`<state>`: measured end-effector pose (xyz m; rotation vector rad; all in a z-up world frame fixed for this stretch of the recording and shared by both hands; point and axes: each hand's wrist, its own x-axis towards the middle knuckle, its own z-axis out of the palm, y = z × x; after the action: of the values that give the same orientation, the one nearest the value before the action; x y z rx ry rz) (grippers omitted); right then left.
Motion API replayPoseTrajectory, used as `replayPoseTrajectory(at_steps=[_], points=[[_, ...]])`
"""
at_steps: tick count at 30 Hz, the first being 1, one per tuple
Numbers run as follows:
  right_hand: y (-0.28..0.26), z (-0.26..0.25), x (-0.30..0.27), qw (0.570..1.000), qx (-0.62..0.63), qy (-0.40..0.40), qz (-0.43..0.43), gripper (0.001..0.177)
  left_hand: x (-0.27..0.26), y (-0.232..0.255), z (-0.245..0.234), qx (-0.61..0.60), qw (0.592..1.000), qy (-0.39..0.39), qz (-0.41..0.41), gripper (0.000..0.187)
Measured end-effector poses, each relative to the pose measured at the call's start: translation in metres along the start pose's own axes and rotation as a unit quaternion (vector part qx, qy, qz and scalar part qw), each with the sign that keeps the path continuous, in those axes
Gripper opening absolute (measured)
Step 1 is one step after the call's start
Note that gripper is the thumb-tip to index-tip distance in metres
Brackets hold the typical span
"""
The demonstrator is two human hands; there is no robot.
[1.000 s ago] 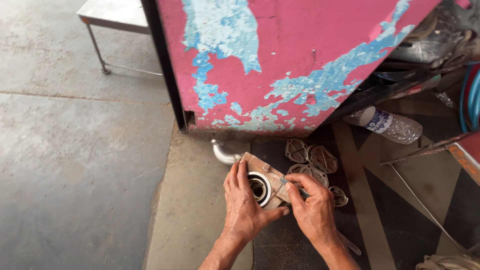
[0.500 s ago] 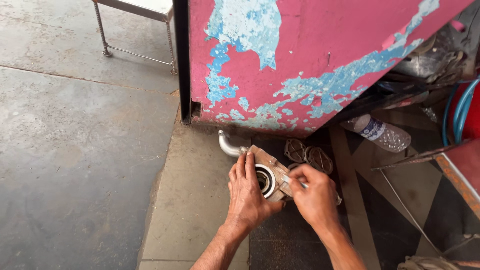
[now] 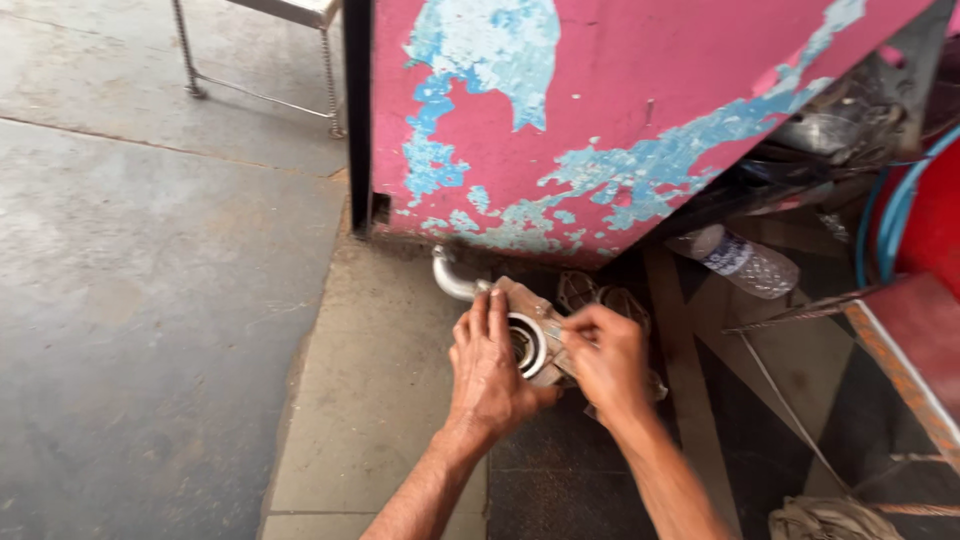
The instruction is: The person cleans and handles metal engine components, including a cylinder head and a piston assembly, while using a small scraper by hand.
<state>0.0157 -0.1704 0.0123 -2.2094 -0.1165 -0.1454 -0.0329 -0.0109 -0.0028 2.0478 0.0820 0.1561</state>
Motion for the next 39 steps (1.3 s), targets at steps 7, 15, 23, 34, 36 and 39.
replayPoseTrajectory(at_steps=[7,15,23,34,36,39], points=[[-0.013,-0.014,-0.007,0.998,-0.064,0.014,0.025,0.008,0.005,-0.002,0.000,0.002,1.000,-0.019,-0.005,0.136],[-0.020,-0.019,-0.006,0.993,-0.107,0.022,-0.055,0.008,0.002,-0.001,0.005,0.000,1.000,-0.023,-0.008,0.137],[-0.015,-0.023,-0.010,0.995,-0.091,0.039,-0.010,0.007,0.006,0.002,0.008,-0.008,1.000,-0.011,-0.023,0.135],[-0.015,0.002,-0.003,0.997,-0.067,0.022,-0.004,0.009,0.005,-0.006,0.011,-0.007,1.000,-0.015,-0.014,0.134],[-0.015,-0.004,-0.009,0.991,-0.117,0.042,-0.052,0.010,0.001,-0.007,0.012,-0.001,1.000,-0.010,-0.003,0.136],[-0.014,0.006,-0.013,0.991,-0.103,0.076,-0.050,0.009,0.000,-0.011,0.017,-0.030,0.998,0.035,0.030,0.132]])
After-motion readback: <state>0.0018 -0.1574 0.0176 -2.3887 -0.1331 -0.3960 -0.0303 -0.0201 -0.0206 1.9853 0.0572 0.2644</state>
